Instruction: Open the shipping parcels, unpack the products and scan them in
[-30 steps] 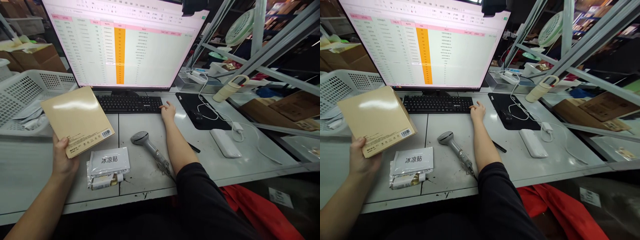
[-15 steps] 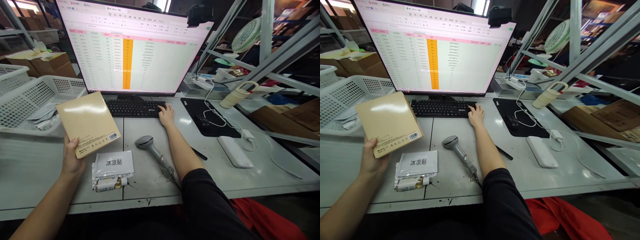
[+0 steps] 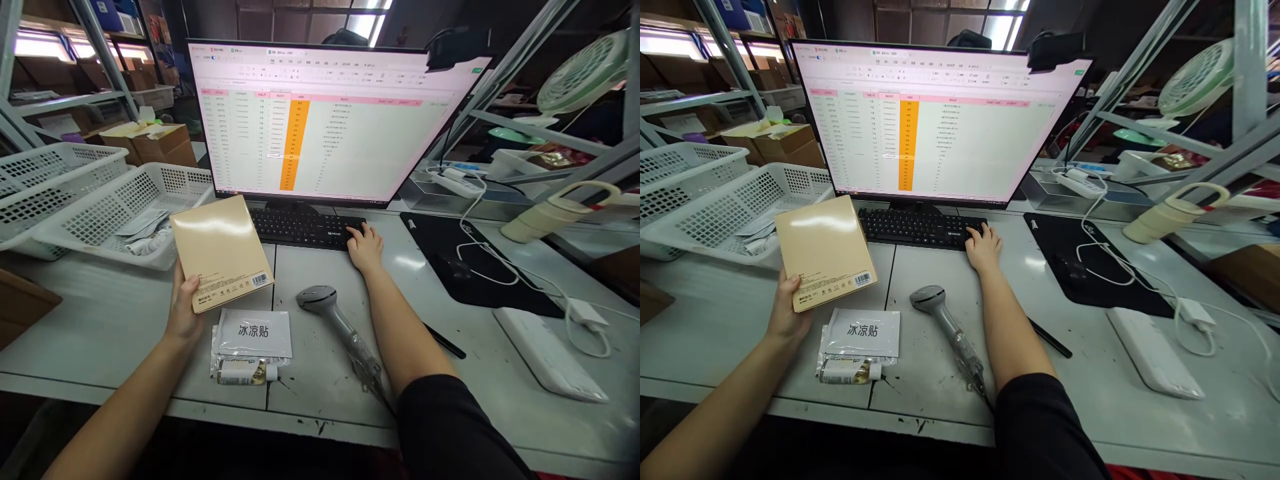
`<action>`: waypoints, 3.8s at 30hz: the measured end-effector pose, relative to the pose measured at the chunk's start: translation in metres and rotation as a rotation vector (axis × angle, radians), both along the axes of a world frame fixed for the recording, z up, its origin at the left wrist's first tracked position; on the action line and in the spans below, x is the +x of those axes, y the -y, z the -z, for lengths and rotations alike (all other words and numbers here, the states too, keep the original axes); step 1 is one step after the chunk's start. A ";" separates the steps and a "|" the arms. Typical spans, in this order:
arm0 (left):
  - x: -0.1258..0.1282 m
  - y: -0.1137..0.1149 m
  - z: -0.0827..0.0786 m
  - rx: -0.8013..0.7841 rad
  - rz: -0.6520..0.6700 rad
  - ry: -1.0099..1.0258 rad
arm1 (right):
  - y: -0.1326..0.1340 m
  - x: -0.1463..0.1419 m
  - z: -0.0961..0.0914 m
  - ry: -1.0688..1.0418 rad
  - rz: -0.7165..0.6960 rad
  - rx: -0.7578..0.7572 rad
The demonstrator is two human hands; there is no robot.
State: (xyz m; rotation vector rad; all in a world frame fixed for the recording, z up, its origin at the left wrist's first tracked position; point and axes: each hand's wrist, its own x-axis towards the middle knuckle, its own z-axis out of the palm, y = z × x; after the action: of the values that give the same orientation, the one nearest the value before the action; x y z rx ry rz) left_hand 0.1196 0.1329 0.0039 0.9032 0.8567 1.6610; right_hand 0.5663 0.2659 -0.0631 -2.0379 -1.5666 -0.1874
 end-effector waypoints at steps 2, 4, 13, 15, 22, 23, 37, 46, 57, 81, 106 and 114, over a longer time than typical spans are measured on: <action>0.000 0.000 0.000 -0.003 -0.004 0.000 | 0.000 0.000 0.000 -0.004 -0.001 0.007; 0.000 0.000 0.000 -0.001 -0.010 0.000 | 0.000 0.001 0.000 -0.009 0.003 0.054; -0.002 -0.001 0.003 0.003 0.001 0.021 | -0.003 0.013 0.001 -0.099 0.032 0.197; -0.002 -0.001 0.003 0.004 0.000 0.028 | -0.004 0.013 0.001 -0.110 0.031 0.197; -0.002 -0.001 0.003 0.008 -0.011 0.012 | -0.003 0.013 0.001 -0.131 0.030 0.190; -0.002 -0.001 0.003 0.010 -0.013 0.012 | -0.003 0.013 0.001 -0.135 0.032 0.187; -0.002 -0.001 0.001 0.013 0.002 0.002 | -0.004 0.015 0.002 -0.163 0.030 0.178; -0.002 -0.004 0.006 0.042 -0.017 0.010 | -0.003 0.012 0.001 -0.157 0.019 0.186; -0.002 -0.007 0.006 0.104 0.015 0.030 | 0.000 0.006 -0.006 -0.153 0.036 0.113; -0.002 -0.006 0.004 0.109 0.018 0.036 | 0.005 -0.002 -0.012 -0.166 0.058 0.099; -0.003 -0.007 0.007 0.118 0.025 0.030 | 0.001 0.007 -0.006 -0.166 0.038 0.132; -0.003 -0.007 0.008 0.119 0.005 -0.016 | -0.005 0.017 0.005 -0.161 0.017 0.181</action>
State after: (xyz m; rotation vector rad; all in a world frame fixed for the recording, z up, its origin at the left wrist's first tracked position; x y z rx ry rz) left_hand 0.1169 0.1394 -0.0037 1.0011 0.7720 1.7168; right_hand 0.5829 0.2707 -0.0681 -1.8779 -1.3827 -0.1616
